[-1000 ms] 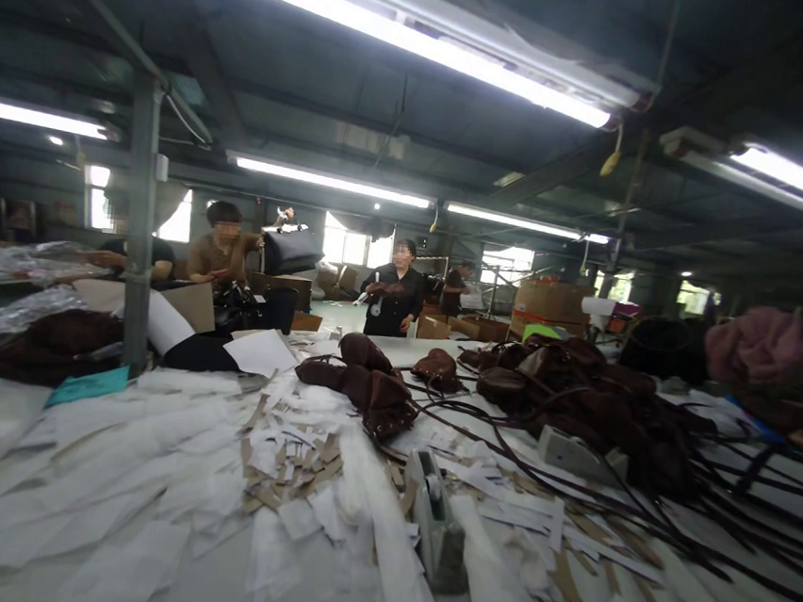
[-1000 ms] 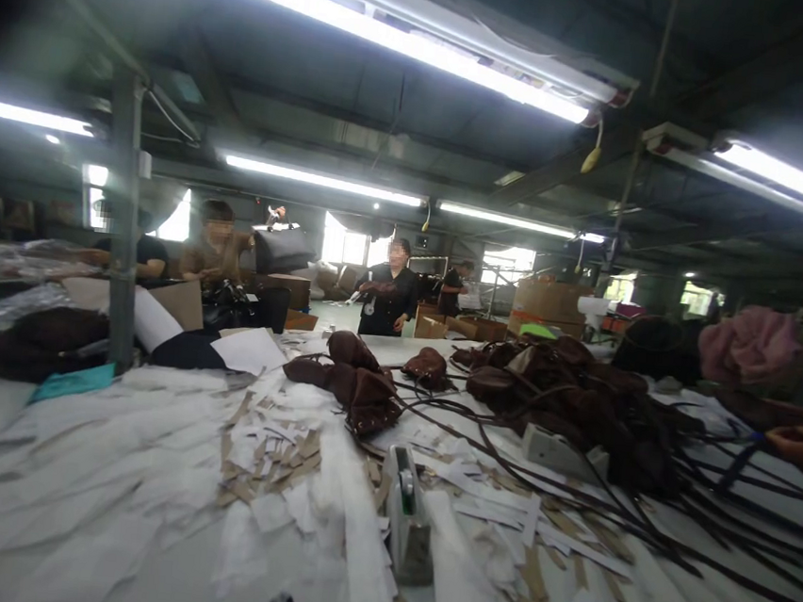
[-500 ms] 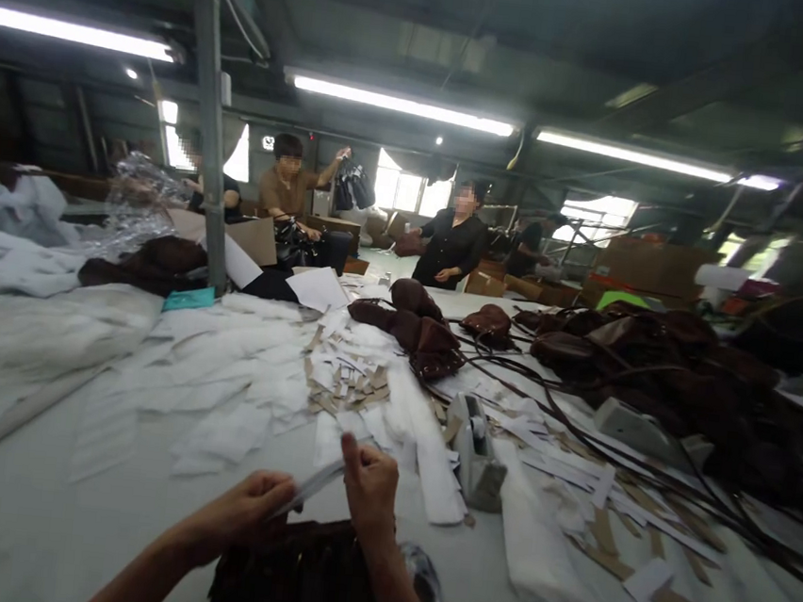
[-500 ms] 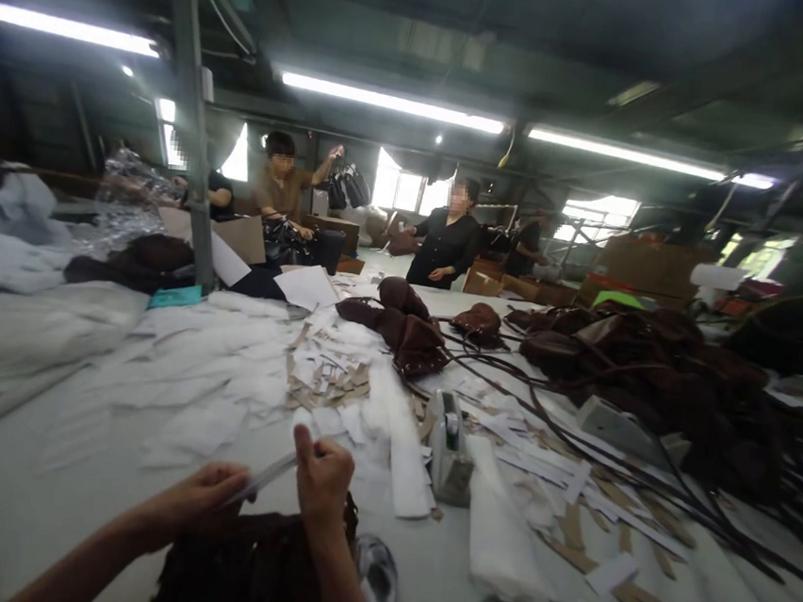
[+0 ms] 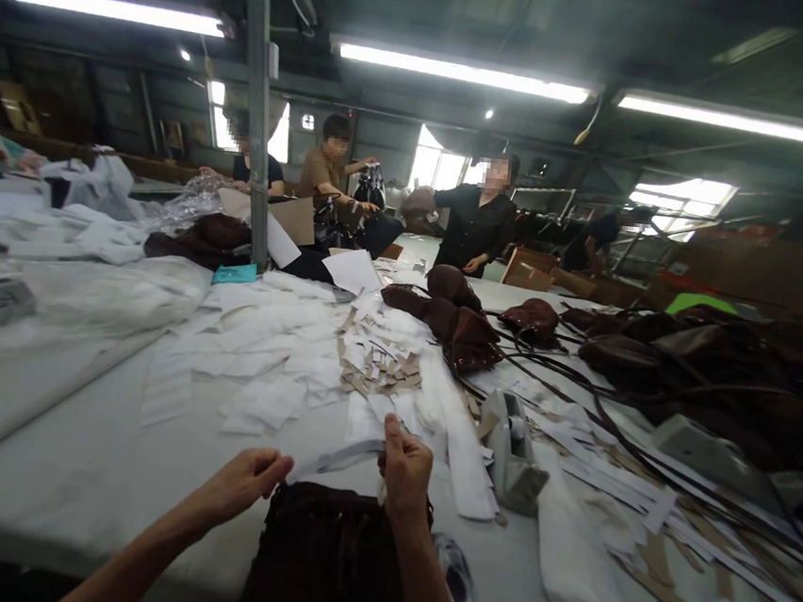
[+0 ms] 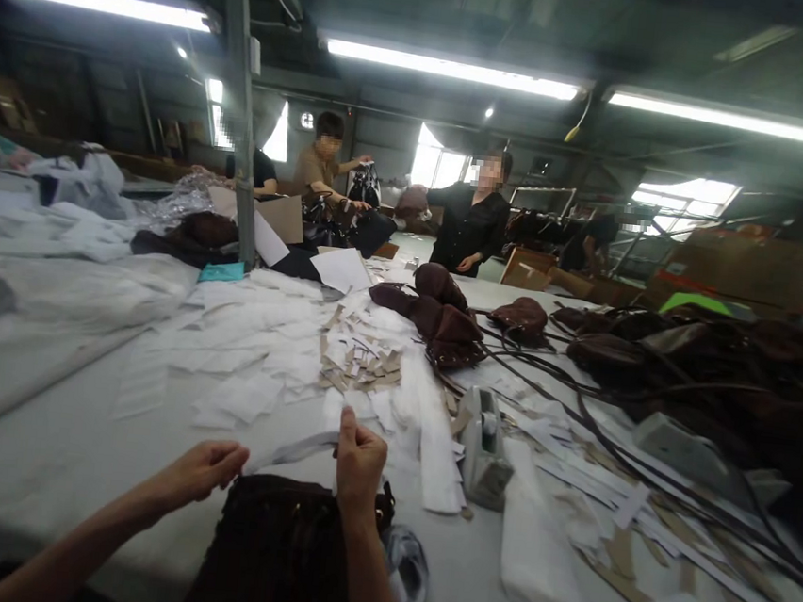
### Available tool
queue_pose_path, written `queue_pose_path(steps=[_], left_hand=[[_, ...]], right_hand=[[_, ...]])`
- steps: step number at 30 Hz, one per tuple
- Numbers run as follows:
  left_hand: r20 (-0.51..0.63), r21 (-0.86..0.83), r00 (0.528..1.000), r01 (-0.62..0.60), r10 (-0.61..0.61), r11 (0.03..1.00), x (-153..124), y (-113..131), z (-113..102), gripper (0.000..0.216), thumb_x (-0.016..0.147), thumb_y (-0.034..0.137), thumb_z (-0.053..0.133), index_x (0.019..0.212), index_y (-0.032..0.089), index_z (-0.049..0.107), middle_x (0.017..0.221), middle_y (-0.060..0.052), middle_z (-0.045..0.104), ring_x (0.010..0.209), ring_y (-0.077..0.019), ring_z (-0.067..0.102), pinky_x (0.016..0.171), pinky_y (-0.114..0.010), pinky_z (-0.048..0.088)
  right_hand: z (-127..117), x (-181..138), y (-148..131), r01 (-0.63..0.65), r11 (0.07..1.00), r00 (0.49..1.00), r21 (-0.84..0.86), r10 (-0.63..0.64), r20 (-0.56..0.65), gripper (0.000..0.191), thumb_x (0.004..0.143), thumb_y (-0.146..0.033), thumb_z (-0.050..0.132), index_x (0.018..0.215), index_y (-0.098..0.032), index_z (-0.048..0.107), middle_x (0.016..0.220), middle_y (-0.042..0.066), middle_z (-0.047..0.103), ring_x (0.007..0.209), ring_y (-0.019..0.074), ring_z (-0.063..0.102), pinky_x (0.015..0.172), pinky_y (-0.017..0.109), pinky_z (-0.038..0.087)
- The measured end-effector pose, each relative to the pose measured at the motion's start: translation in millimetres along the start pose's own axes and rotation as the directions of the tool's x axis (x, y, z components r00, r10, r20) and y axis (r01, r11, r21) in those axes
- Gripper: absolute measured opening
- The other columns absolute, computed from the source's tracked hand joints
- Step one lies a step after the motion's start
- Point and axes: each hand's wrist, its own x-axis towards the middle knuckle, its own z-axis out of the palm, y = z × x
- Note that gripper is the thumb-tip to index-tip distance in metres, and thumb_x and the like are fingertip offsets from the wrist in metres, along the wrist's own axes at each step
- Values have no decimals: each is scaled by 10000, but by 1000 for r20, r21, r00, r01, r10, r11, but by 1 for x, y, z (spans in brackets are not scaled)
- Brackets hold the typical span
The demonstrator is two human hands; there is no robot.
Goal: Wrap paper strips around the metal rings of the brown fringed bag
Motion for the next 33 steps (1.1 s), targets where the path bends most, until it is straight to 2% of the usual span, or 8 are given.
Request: queue_pose_path(steps=[2,6,12,17,23,27,29,33], left_hand=[[61,-183,996,80,-70,980,1,-1,6,340,655,448,731,625,156,559,546,60,451,456,-74,334,423,-200,217],[136,-573,979,201,-150,795,5,-1,12,340,638,364,785,658,157,517,490,111,355,391,-21,199,382,-169,121],[82,-776,978,183,-191,603,8,-7,7,303,689,209,742,675,166,442,557,95,393,394,6,264,355,-111,200],[53,-852,975,156,-215,500,7,-21,4,235,703,72,688,784,156,484,621,61,496,410,16,336,385,-83,273],[19,-815,975,144,-223,561,-3,-44,18,360,613,209,833,715,159,491,493,98,459,359,7,287,348,-105,225],[-270,-636,947,-42,-172,770,-2,-46,22,397,625,362,818,725,178,480,506,75,546,349,-8,288,347,-129,190],[-397,-543,913,-149,-96,826,-1,-41,22,388,652,406,787,805,187,506,540,64,580,403,-41,386,392,-141,281],[-320,-492,947,-201,39,847,-6,-32,26,555,632,349,805,1082,201,515,767,10,667,687,-143,591,656,-237,471]], right_hand=[[2,-5,-5,13,1000,1000,7,-13,26,558,779,-610,554,427,-213,378,374,-70,327,368,76,293,373,238,236],[0,-15,-18,60,997,997,-55,-57,61,564,782,-603,545,430,-214,341,396,-72,300,400,73,271,405,243,230],[-1,-23,-20,79,988,993,-130,-67,92,565,785,-610,526,426,-209,355,414,-63,318,428,80,296,443,244,263],[1,-22,-16,99,979,993,-180,-85,83,567,792,-611,516,424,-212,352,416,-61,307,429,82,297,449,247,265],[3,-20,-12,104,966,994,-238,-92,63,585,778,-620,526,416,-221,297,421,-66,239,433,78,250,429,247,219],[13,-21,-8,54,985,997,-164,-45,59,587,748,-636,546,398,-216,334,395,-62,282,408,73,259,407,243,215],[19,-21,-6,-43,998,997,-55,46,61,570,737,-647,550,410,-212,381,383,-59,324,379,72,270,383,239,221],[24,-15,-1,-204,973,979,110,200,47,550,704,-657,581,432,-214,402,366,-70,330,335,65,256,335,226,205]])
